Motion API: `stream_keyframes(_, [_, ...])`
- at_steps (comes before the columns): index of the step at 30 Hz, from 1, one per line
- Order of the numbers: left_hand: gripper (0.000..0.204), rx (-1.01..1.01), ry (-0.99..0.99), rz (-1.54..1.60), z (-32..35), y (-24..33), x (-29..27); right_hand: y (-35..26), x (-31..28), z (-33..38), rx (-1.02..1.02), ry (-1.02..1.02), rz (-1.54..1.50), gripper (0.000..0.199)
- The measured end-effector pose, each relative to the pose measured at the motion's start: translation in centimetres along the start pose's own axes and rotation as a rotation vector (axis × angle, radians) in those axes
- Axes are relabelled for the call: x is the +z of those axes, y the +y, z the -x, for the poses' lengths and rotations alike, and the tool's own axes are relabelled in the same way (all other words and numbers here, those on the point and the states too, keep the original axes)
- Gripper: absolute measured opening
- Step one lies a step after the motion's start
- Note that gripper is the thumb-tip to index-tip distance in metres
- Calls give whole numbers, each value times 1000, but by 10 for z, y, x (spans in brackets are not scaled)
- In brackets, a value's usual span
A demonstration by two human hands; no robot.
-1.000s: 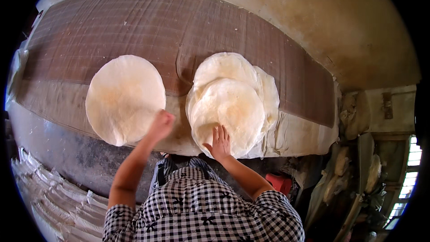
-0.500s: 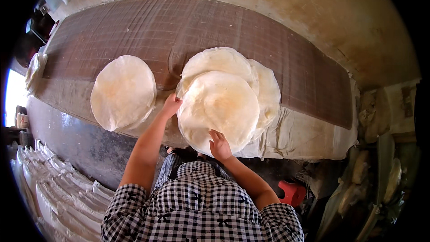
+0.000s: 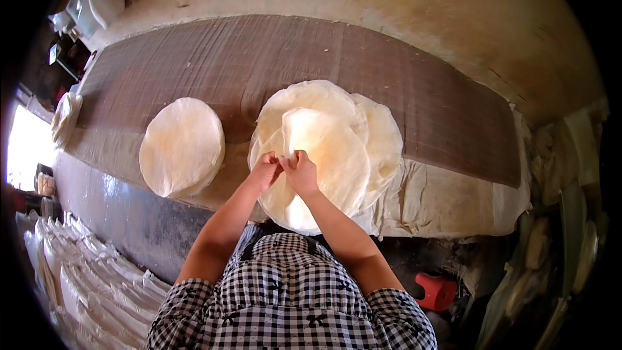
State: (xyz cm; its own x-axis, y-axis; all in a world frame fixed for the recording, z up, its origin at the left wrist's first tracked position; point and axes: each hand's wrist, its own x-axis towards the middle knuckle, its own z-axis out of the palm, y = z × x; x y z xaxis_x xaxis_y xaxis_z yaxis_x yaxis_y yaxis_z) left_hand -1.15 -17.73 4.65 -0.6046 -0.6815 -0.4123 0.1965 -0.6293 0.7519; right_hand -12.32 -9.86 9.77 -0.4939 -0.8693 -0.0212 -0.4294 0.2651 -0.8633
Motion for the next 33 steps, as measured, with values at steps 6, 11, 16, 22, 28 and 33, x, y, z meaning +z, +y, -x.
stream_keyframes(6, [19, 94, -90, -152, 5, 10, 8, 37, -7, -2, -26, 109, 111, 20])
stream_keyframes(11, [23, 89, 99, -355, 2, 31, -54, 63, -43, 3, 354, 336, -692, 13])
stream_keyframes(16, [28, 12, 150, -31, -9, 31, -97, 79, -112, 25, 370, 435, -756, 7])
stream_keyframes(22, [28, -21, 148, -461, -10, -1, -96, -2, -222, 35, 257, 505, -491, 12])
stream_keyframes(28, [36, -105, 62, -193, -15, -19, -138, -138, -204, 24, -611, 52, 473, 13])
stream_keyframes(33, [58, -139, 209, -152, -23, -43, -169, -113, -103, 36, -893, -328, 837, 17])
